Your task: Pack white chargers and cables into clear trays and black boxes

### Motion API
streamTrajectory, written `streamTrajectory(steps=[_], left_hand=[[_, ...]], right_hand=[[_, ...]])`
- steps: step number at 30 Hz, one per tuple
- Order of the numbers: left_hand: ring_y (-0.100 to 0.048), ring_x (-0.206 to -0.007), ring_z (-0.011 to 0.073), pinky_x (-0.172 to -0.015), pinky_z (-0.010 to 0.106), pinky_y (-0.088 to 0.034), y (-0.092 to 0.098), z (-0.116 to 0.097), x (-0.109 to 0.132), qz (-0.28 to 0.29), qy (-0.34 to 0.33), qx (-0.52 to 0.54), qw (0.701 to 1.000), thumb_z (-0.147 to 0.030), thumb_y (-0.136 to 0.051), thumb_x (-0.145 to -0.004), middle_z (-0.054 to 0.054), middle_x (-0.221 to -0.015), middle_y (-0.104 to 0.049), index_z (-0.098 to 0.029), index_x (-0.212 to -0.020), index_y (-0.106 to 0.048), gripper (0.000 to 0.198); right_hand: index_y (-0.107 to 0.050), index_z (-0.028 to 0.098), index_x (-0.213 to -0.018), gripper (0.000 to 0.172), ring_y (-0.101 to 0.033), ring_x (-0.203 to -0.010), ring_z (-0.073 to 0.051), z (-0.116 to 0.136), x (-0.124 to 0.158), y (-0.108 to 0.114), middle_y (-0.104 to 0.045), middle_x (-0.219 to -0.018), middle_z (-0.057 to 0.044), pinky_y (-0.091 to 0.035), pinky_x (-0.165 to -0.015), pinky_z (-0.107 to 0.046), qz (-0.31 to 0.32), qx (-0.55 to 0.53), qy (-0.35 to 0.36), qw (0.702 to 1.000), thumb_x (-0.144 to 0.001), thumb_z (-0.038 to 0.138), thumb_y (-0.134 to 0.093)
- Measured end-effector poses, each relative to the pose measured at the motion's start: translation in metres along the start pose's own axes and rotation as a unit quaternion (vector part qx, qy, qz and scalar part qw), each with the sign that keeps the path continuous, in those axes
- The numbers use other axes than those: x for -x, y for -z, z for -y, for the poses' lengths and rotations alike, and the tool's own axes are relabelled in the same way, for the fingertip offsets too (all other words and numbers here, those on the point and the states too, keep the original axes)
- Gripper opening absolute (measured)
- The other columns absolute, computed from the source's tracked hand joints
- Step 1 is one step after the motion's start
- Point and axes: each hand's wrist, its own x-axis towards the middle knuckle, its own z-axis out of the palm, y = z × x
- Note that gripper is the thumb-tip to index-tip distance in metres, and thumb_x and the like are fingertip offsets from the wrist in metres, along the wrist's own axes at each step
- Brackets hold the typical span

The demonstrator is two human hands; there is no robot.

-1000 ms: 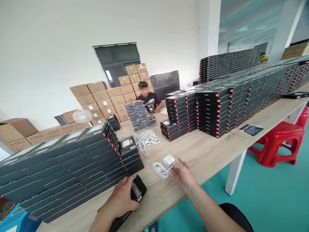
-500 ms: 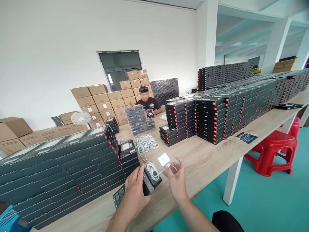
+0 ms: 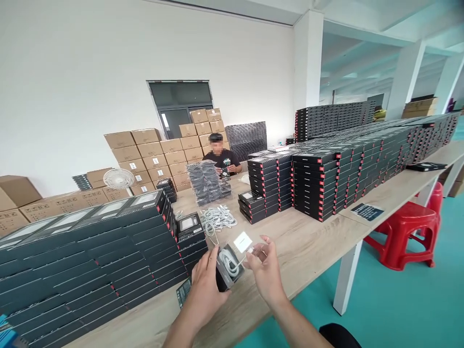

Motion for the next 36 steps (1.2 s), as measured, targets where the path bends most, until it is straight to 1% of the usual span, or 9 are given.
streamTrajectory(steps=[5, 8, 11, 15, 18, 22, 26, 31, 36], left_hand=[[-0.033, -0.143, 0.0338, -0.116, 0.049, -0.03, -0.006, 0.005, 0.003, -0.031, -0.007, 0.124, 0.992, -0.021, -0.07, -0.066, 0.009, -0.155, -0.034, -0.03, -0.153, -0.027, 0.097], [-0.034, -0.144, 0.032, -0.118, 0.049, -0.029, -0.01, 0.004, 0.003, -0.046, -0.04, 0.179, 0.982, -0.018, -0.07, -0.067, 0.008, -0.155, -0.035, -0.032, -0.15, -0.03, 0.094], [-0.034, -0.145, 0.0319, -0.12, 0.049, -0.026, -0.014, -0.001, 0.0, -0.049, -0.069, 0.209, 0.974, -0.015, -0.07, -0.066, 0.009, -0.154, -0.035, -0.03, -0.15, -0.03, 0.094], [-0.032, -0.146, 0.033, -0.12, 0.052, -0.026, -0.024, -0.004, -0.01, -0.065, -0.09, 0.226, 0.968, -0.013, -0.07, -0.066, 0.013, -0.156, -0.033, -0.028, -0.151, -0.025, 0.097], [-0.029, -0.147, 0.0338, -0.12, 0.053, -0.024, -0.04, -0.001, -0.02, -0.155, -0.07, 0.255, 0.952, -0.015, -0.072, -0.067, 0.015, -0.157, -0.029, -0.027, -0.154, -0.016, 0.103], [-0.027, -0.148, 0.0361, -0.119, 0.056, -0.025, -0.059, 0.002, -0.027, -0.278, 0.023, 0.29, 0.915, -0.023, -0.076, -0.068, 0.019, -0.156, -0.026, -0.024, -0.156, -0.003, 0.115], [-0.031, -0.146, 0.0379, -0.117, 0.057, -0.029, -0.058, 0.01, -0.022, -0.274, 0.048, 0.288, 0.916, -0.029, -0.078, -0.069, 0.019, -0.152, -0.029, -0.023, -0.157, -0.004, 0.114], [-0.042, -0.14, 0.0311, -0.114, 0.05, -0.037, -0.045, 0.032, -0.012, -0.249, -0.017, 0.347, 0.904, -0.036, -0.069, -0.082, 0.017, -0.151, -0.034, -0.026, -0.154, -0.008, 0.095], [-0.052, -0.13, 0.0286, -0.105, 0.046, -0.048, -0.042, 0.052, -0.003, -0.265, -0.042, 0.296, 0.917, -0.036, -0.059, -0.09, 0.016, -0.14, -0.048, -0.024, -0.134, -0.043, 0.048]], right_hand=[[-0.064, 0.023, -0.112, 0.037, -0.062, -0.103, -0.022, 0.029, -0.014, 0.016, -0.067, -0.099, -0.005, -0.051, -0.094, -0.036, 0.126, 0.016, -0.023, 0.992, -0.084, 0.047, -0.069], [-0.066, 0.023, -0.108, 0.041, -0.064, -0.087, -0.019, 0.039, -0.035, 0.025, -0.069, -0.091, -0.003, -0.056, -0.079, -0.032, 0.158, -0.019, -0.121, 0.98, -0.075, 0.044, -0.078], [-0.068, 0.022, -0.107, 0.049, -0.065, -0.081, -0.018, 0.047, -0.053, 0.027, -0.069, -0.094, -0.003, -0.055, -0.059, -0.024, 0.287, 0.068, -0.205, 0.933, -0.065, 0.037, -0.086], [-0.068, 0.021, -0.109, 0.049, -0.067, -0.084, -0.02, 0.063, -0.069, 0.009, -0.071, -0.099, -0.005, -0.055, -0.056, -0.021, 0.434, 0.167, -0.218, 0.858, -0.063, 0.026, -0.083], [-0.069, 0.019, -0.101, 0.038, -0.066, -0.072, -0.017, 0.064, -0.08, -0.014, -0.069, -0.082, -0.001, -0.055, -0.055, -0.022, 0.41, 0.241, -0.158, 0.866, -0.064, 0.014, -0.071], [-0.066, 0.02, -0.099, 0.026, -0.06, -0.06, -0.015, 0.035, -0.089, -0.034, -0.064, -0.072, 0.001, -0.055, -0.055, -0.027, 0.333, 0.275, -0.042, 0.901, -0.074, 0.018, -0.057], [-0.069, 0.021, -0.087, 0.02, -0.058, -0.063, -0.016, 0.011, -0.089, -0.036, -0.063, -0.074, -0.001, -0.054, -0.058, -0.028, 0.338, 0.289, 0.072, 0.893, -0.086, 0.03, -0.051], [-0.072, 0.023, -0.095, 0.028, -0.063, -0.072, -0.019, 0.014, -0.079, -0.035, -0.069, -0.09, -0.005, -0.057, -0.063, -0.031, 0.365, 0.276, 0.071, 0.886, -0.092, 0.041, -0.051], [-0.062, 0.024, -0.106, 0.022, -0.068, -0.103, -0.023, -0.004, -0.054, -0.018, -0.064, -0.129, -0.01, -0.057, -0.089, -0.036, 0.314, 0.194, 0.09, 0.925, -0.091, 0.04, -0.06]])
